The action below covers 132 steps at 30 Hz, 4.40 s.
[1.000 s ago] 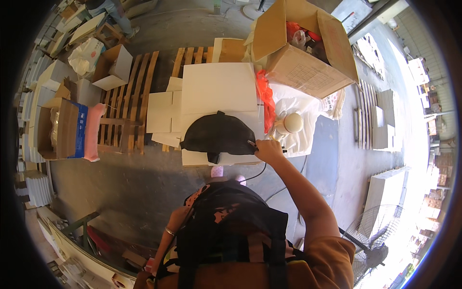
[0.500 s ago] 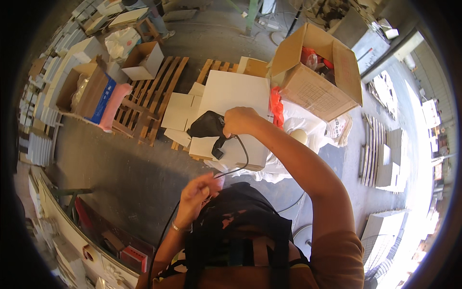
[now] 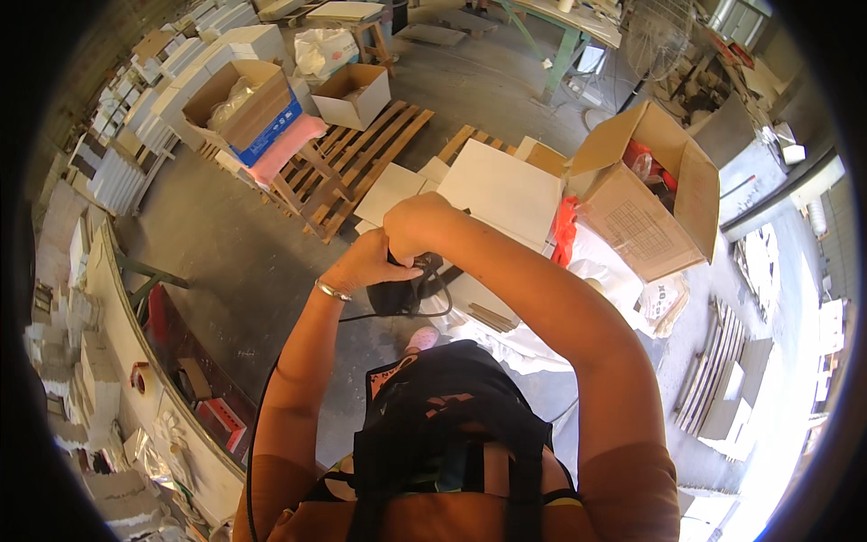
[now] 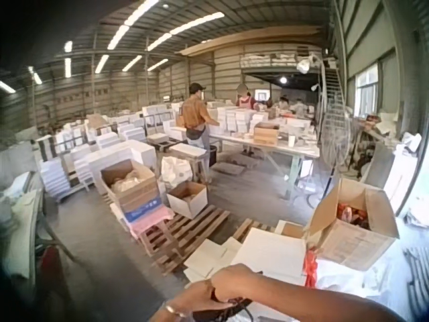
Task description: The person puts on white gloves, then folds a flat cardboard piece into a box shape. They use a box cutter to trim the edges and apply tape to seal the box. The finished box is placed on the table.
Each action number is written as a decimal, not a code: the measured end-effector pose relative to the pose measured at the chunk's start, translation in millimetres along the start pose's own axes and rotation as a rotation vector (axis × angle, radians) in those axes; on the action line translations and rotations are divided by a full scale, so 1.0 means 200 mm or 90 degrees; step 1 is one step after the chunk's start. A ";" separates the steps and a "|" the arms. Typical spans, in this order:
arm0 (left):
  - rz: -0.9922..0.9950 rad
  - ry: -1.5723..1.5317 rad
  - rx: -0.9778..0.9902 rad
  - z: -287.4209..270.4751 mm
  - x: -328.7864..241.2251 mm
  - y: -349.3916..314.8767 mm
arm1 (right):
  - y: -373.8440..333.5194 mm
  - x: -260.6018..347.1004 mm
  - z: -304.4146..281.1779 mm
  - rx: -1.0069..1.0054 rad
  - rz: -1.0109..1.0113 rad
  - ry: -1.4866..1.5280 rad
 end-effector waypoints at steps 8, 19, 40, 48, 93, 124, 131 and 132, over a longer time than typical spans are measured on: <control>-0.066 0.071 -0.153 0.01 0.05 -0.44 | -0.09 0.01 0.10 -0.170 -0.212 0.513; -0.147 0.052 -0.380 -0.10 -0.04 -0.85 | 0.05 0.46 0.83 -0.202 -0.185 0.667; -0.248 0.044 -0.388 -0.38 0.49 -1.67 | 0.35 1.35 0.16 0.424 -0.338 0.996; -0.309 -0.206 -0.404 -0.65 0.51 -2.05 | 0.50 1.69 0.14 0.500 -0.322 0.985; -0.307 0.155 -1.272 0.24 -1.66 -2.07 | 0.46 -0.55 2.40 0.192 0.258 0.590; -0.334 -0.490 -1.242 0.00 -0.89 -2.06 | 0.06 -0.24 1.96 0.070 0.370 0.913; -0.273 -0.737 -1.192 0.03 -0.55 -2.01 | -0.05 -0.17 1.64 0.021 0.378 0.974; -0.266 -0.789 -1.192 0.04 -0.51 -1.99 | -0.06 -0.16 1.59 0.015 0.379 0.982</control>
Point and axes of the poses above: each hand's wrist, its own y-axis towards the middle knuckle, its own z-axis out of the palm, x = y × z, the point moved 5 cm from there along y, towards the middle knuckle, and after that the axes turned 6 degrees about -y, right-handed, at the moved point
